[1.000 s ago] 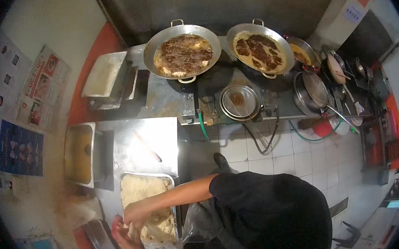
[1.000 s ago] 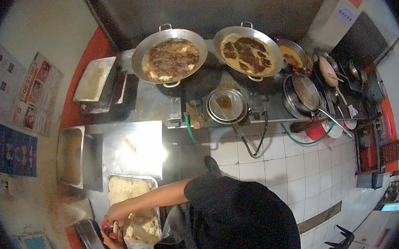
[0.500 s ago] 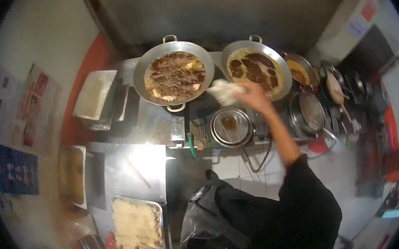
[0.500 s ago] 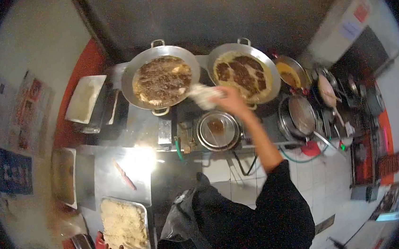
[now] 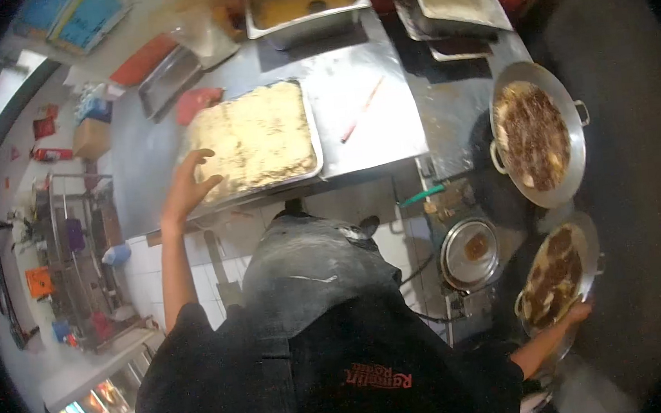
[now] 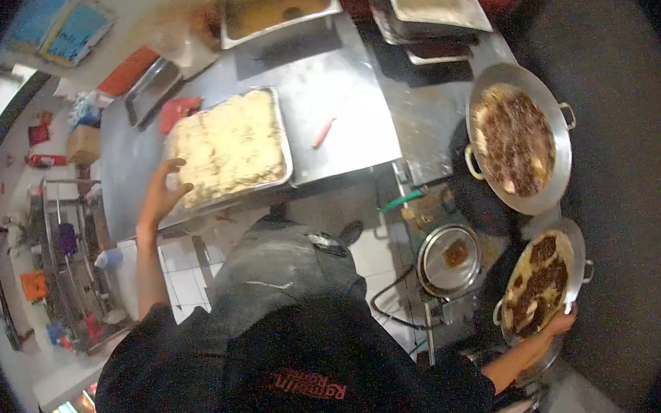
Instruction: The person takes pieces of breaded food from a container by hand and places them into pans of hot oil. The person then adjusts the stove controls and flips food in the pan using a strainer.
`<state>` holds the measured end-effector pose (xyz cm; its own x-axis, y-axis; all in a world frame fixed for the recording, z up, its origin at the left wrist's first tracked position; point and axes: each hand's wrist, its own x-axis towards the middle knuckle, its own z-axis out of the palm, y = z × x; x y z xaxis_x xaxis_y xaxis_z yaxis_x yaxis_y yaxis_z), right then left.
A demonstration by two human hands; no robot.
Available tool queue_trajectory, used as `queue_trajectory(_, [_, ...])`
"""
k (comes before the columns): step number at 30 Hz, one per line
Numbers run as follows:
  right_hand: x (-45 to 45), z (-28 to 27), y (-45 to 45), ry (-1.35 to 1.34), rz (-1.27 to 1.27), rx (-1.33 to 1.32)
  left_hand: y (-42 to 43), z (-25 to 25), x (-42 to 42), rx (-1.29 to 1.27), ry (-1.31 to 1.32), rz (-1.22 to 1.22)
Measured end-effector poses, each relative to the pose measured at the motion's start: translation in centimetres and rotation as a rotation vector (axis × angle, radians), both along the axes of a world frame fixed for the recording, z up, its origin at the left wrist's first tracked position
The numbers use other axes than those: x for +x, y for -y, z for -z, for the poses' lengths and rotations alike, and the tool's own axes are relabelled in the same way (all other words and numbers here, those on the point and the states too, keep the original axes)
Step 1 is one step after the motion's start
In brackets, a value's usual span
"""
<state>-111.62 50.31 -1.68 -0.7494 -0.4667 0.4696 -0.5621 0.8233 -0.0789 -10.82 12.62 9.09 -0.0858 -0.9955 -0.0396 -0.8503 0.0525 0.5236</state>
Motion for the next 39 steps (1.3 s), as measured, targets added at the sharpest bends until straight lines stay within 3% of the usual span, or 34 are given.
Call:
queue_trajectory(2, [1.6,-1.8,7.8,0.049,-0.062,-0.13,-0.4,1.1,2.1,-0.003,0.03,-0.033])
queue_trajectory(3, [9.4,-5.7,14.2,0.038,-0.183,-0.19,-0.5,2.0,3.2,0.004,0.019,-0.066])
queue_trajectory(4, [9.7,-4.3,18.0,0.255,-0.302,-0.299,-0.4,3.1,4.1,0.013,0.004,-0.096])
queue_trajectory(6, [22.5,-4.7,28.8,0.439,-0.582,-0.455,0.2,6.3,6.2,0.029,-0.039,-0.113])
queue_trajectory(7, [36.2,-10.6,33.6,0.593,-0.492,-0.302,0.6,7.7,7.2,0.047,-0.08,-0.118])
queue_trajectory(8, [40.0,-7.2,37.4,0.722,-0.744,-0.338,0.7,8.7,7.7,0.046,-0.086,-0.124])
queue_trajectory(9, [49.7,-8.9,40.1,0.687,-0.825,-0.222,0.7,9.7,8.1,0.02,-0.073,-0.078])
queue_trajectory(11, [61.5,-3.4,44.8,0.882,-0.973,-0.158,0.8,10.9,8.3,-0.004,-0.074,-0.026])
queue_trajectory(12, [66.0,3.0,47.7,1.1,-1.217,-0.14,0.7,11.2,8.3,0.002,-0.126,-0.022])
queue_trajectory(13, [73.0,3.8,48.6,0.905,-1.256,0.07,0.8,11.2,8.4,0.001,-0.177,-0.021])
queue_trajectory(14, [78.7,1.3,48.8,1.113,-1.298,0.139,0.8,11.0,8.7,-0.01,-0.186,-0.016])
queue_trajectory(17, [88.7,0.5,50.2,0.959,-1.355,0.472,0.1,11.8,10.4,-0.141,-0.276,0.012])
queue_trajectory(20, [92.0,-0.5,50.7,0.801,-1.365,0.724,-0.3,11.0,11.9,-0.139,-0.297,-0.034])
queue_trajectory(25, [93.1,2.8,52.0,0.879,-1.398,0.624,0.1,11.7,13.2,-0.138,-0.442,-0.049])
queue_trajectory(31, [91.7,-1.2,52.9,0.975,-1.285,0.808,1.3,10.9,13.2,-0.19,-0.419,-0.045])
queue_trajectory(33, [90.2,-2.7,53.0,1.074,-1.461,0.466,1.6,11.1,12.6,-0.198,-0.457,-0.039])
queue_trajectory(34, [89.8,-4.0,53.2,1.122,-1.472,0.422,2.0,11.7,12.4,-0.211,-0.498,0.003])
queue_trajectory(35, [89.0,-3.9,53.7,1.129,-1.464,0.455,1.9,12.7,11.8,-0.276,-0.323,-0.016])
queue_trajectory(36, [88.3,-2.8,53.5,0.959,-1.567,0.203,2.3,14.1,12.1,-0.234,-0.399,0.015])
queue_trajectory(37, [86.7,-4.5,52.4,1.106,-1.519,0.025,2.6,13.7,11.2,-0.201,-0.387,0.002])
queue_trajectory(39, [83.0,-7.7,50.7,1.018,-1.494,-0.104,2.4,15.4,10.5,-0.187,-0.39,0.04])
